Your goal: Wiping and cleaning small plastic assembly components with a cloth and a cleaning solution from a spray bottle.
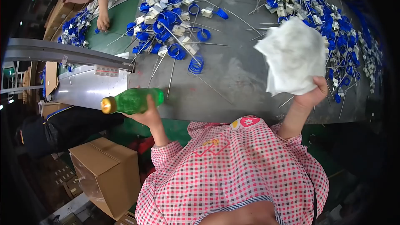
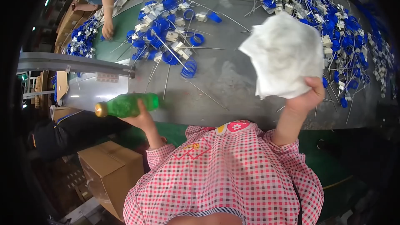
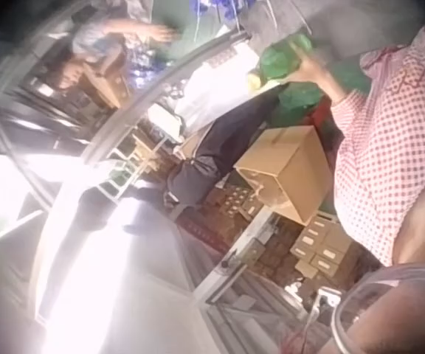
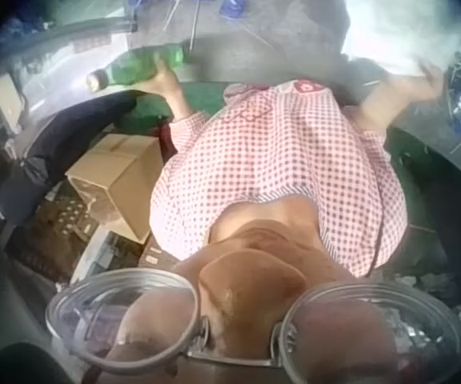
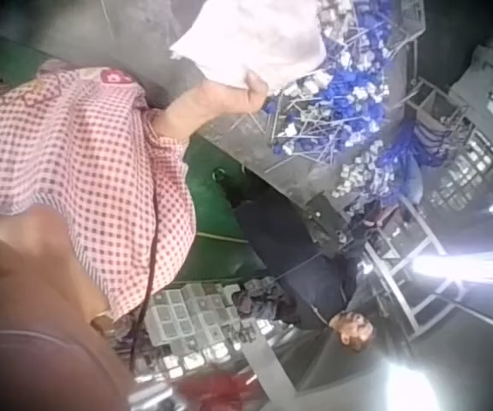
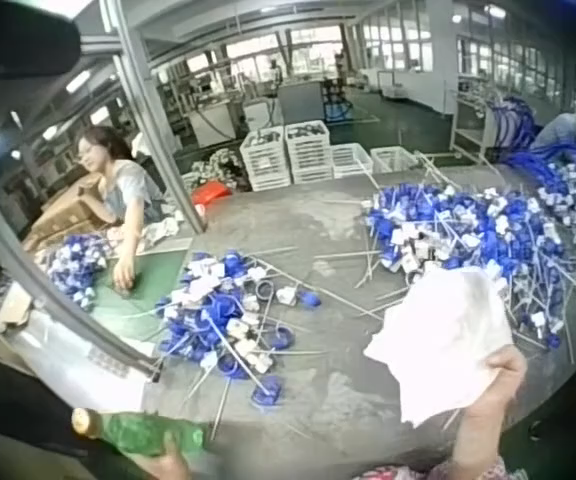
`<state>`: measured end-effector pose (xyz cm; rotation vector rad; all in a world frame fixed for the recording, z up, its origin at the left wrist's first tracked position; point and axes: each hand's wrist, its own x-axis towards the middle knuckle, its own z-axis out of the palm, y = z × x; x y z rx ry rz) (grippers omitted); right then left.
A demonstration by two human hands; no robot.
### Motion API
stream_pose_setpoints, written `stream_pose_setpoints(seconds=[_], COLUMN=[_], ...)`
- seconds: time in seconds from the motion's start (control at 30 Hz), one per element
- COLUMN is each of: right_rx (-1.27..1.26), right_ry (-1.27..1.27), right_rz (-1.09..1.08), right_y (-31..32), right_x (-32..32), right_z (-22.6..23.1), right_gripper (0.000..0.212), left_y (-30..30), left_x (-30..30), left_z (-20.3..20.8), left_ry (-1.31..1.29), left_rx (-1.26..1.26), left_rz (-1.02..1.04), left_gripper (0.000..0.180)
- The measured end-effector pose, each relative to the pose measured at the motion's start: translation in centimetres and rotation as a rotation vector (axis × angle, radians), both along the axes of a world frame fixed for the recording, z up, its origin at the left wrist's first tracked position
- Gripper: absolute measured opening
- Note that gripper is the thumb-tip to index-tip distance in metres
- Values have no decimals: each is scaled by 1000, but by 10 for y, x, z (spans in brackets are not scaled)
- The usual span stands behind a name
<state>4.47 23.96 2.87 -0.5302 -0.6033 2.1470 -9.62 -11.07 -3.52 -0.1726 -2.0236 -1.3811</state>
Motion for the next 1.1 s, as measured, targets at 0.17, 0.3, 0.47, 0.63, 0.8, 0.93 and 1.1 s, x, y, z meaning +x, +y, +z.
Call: stream_pose_setpoints(seconds=[0.17,0.3,0.47,0.63,0.8,0.93,1.1], right_rx=[99,139,160,154,155,178,106], right_ry=[-32,-39,-10,-16,16,98,90], right_rz=[-152,-296,-443,-608,-703,-668,-692], right_y=[24,35,46,57,67,72,55], right_x=[29,49,66,96,121,145,165], right_z=[4,9,13,18,20,0,-10], right_gripper=[65,66,62,59,58,58,58], left_y=[-39,-45,-48,-44,18,160,311], left_x=[-39,-53,-50,-36,-6,25,62], left_z=[-10,-9,-18,-33,51,99,29], left_ry=[54,-53,-108,-39,570,143,160], left_rx=[-103,-48,-81,-101,-204,-345,-913], left_rz=[358,464,606,505,327,-577,-1336], left_gripper=[69,77,85,70,38,25,42])
